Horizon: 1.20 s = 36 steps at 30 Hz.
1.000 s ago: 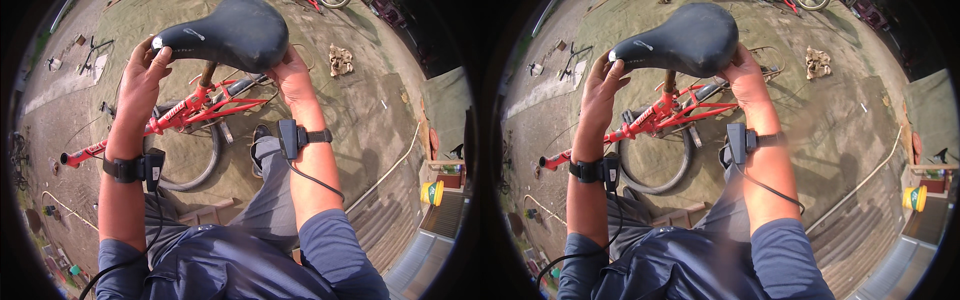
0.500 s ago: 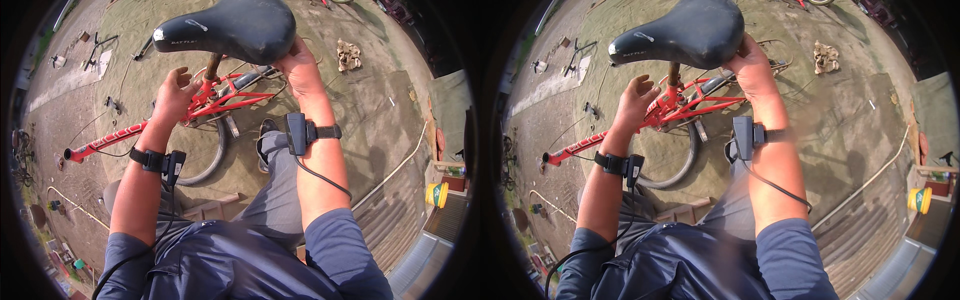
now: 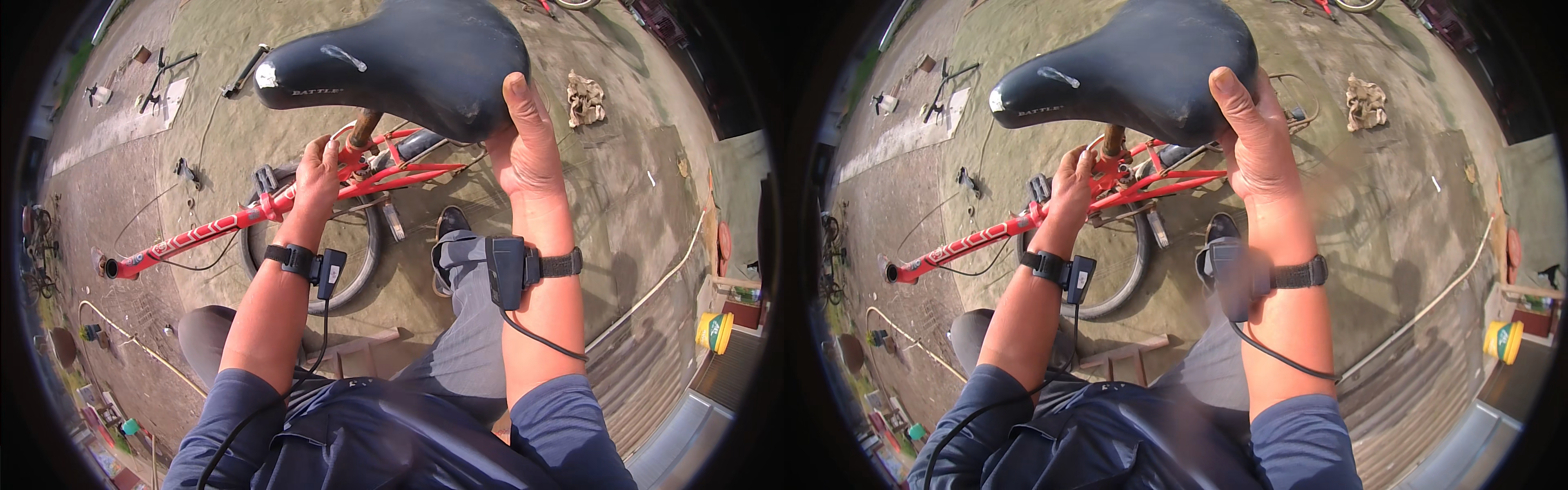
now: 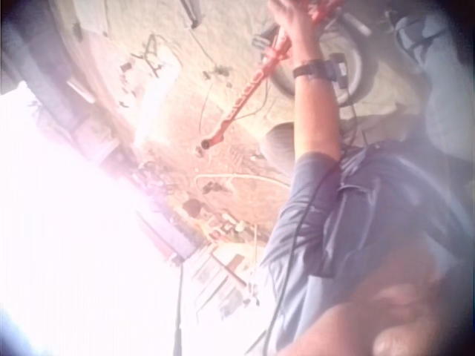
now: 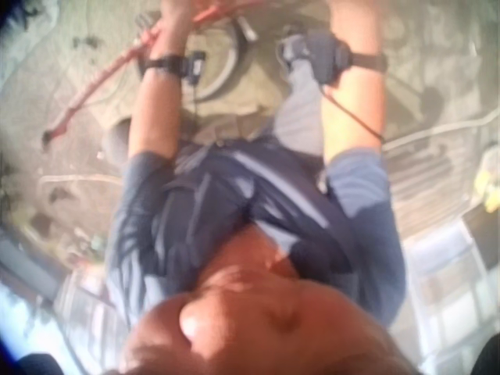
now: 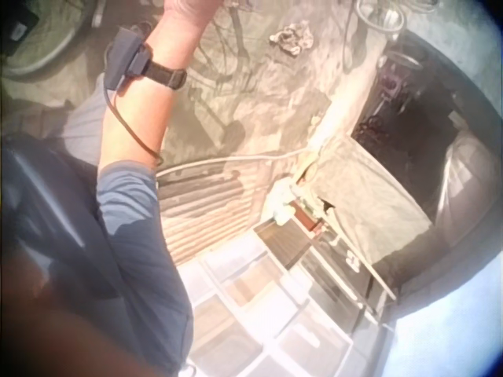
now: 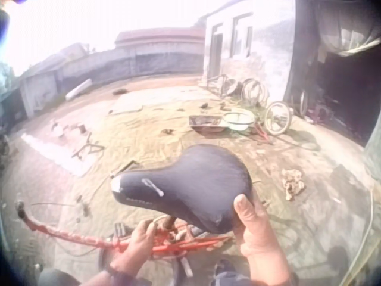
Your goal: The person removes the front fork from a red bicycle frame by hand, extracting the headset bearings and placing them in a green basin. The person then lifts the bicycle frame and removes the seat post and saddle.
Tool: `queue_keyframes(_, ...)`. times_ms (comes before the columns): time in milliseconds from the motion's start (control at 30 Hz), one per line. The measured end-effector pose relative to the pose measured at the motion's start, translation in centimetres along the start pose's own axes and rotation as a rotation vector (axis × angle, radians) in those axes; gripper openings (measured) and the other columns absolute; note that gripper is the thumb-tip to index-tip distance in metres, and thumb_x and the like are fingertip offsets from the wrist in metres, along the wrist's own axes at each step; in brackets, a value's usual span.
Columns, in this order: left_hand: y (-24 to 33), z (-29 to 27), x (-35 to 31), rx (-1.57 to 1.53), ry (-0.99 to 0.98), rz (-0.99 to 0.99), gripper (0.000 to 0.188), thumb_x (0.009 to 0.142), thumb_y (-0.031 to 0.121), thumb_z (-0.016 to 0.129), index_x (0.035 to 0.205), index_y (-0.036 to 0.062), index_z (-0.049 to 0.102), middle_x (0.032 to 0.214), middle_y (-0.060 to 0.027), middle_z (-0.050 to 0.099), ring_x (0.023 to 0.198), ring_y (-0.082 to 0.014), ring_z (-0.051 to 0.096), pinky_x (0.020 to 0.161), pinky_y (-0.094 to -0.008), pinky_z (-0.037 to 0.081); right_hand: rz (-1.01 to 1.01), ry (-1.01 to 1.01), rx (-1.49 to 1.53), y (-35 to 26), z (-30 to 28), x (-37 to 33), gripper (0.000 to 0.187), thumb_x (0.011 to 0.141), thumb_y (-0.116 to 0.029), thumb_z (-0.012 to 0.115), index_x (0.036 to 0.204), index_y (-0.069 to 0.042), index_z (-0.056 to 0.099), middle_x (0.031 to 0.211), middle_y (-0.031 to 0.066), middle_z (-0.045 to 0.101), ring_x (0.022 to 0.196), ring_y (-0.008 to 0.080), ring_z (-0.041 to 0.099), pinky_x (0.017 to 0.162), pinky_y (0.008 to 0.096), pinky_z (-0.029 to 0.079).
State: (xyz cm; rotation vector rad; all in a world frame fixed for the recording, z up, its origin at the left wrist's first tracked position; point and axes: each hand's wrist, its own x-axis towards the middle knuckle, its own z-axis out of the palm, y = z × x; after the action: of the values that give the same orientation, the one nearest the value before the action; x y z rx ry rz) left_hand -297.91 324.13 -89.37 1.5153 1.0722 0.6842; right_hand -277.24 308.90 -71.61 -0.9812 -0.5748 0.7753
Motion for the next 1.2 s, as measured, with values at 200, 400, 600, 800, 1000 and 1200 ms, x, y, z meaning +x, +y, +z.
queue_keyframes(200,-0.1,-0.7,1.4,0.396,-0.018,0.106,0.034,0.105,0.026,0.051,0.123,-0.0006,0.06,0.097,-0.0162,0.073,0.09,-0.0219,0.071,0.081,-0.0332,0.053,0.012,0.063,-0.016,-0.1,1.2,0.3,0.069,0.086,-0.038,0.072,0.139,0.001,0.049,0.133,0.013,0.058,0.122,0.0237,0.056,0.105,0.038,0.043)
queue_keyframes(400,-0.4,-1.1,1.7,0.536,0.0,0.244,0.025,0.102,0.028,0.054,0.11,0.0065,0.063,0.087,-0.0171,0.072,0.083,-0.0354,0.071,0.072,-0.0436,0.054,-0.001,0.129,-0.103,0.0,1.9,0.3,0.07,0.085,-0.041,0.069,0.137,0.002,0.051,0.134,0.015,0.058,0.124,0.0261,0.056,0.108,0.04,0.042)
queue_keyframes(600,-1.5,-0.8,2.2,0.583,0.071,0.404,0.017,0.1,0.025,0.057,0.106,0.0096,0.063,0.078,-0.0145,0.071,0.074,-0.0358,0.07,0.065,-0.0448,0.054,0.034,0.155,-0.143,-0.2,2.1,0.2,0.072,0.085,-0.042,0.068,0.137,0.004,0.051,0.134,0.0154,0.058,0.124,0.0266,0.057,0.107,0.0402,0.043)
queue_keyframes(800,-2.1,-0.8,2.6,0.569,0.09,0.482,0.014,0.099,0.023,0.059,0.105,0.0109,0.062,0.075,-0.0138,0.07,0.07,-0.0357,0.069,0.061,-0.0452,0.054,0.034,0.205,-0.166,0.0,2.0,0.2,0.073,0.085,-0.043,0.069,0.137,0.004,0.05,0.135,0.0154,0.058,0.124,0.0265,0.057,0.107,0.0399,0.043)
queue_keyframes(1000,-1.7,-0.9,2.6,0.562,0.091,0.48,0.013,0.098,0.022,0.06,0.103,0.011,0.063,0.076,-0.0133,0.07,0.071,-0.0358,0.069,0.061,-0.0448,0.054,0.027,0.179,-0.183,0.0,1.8,0.2,0.074,0.085,-0.044,0.068,0.138,0.004,0.05,0.135,0.015,0.058,0.124,0.0263,0.057,0.108,0.0396,0.043)
queue_keyframes(1200,-1.6,-1.0,2.7,0.581,0.066,0.453,0.014,0.098,0.023,0.061,0.102,0.0101,0.064,0.079,-0.0137,0.071,0.073,-0.0351,0.07,0.062,-0.0439,0.054,0.025,0.19,-0.193,0.1,1.4,0.2,0.074,0.085,-0.045,0.068,0.137,0.004,0.05,0.135,0.0149,0.058,0.124,0.0261,0.057,0.107,0.0398,0.043)
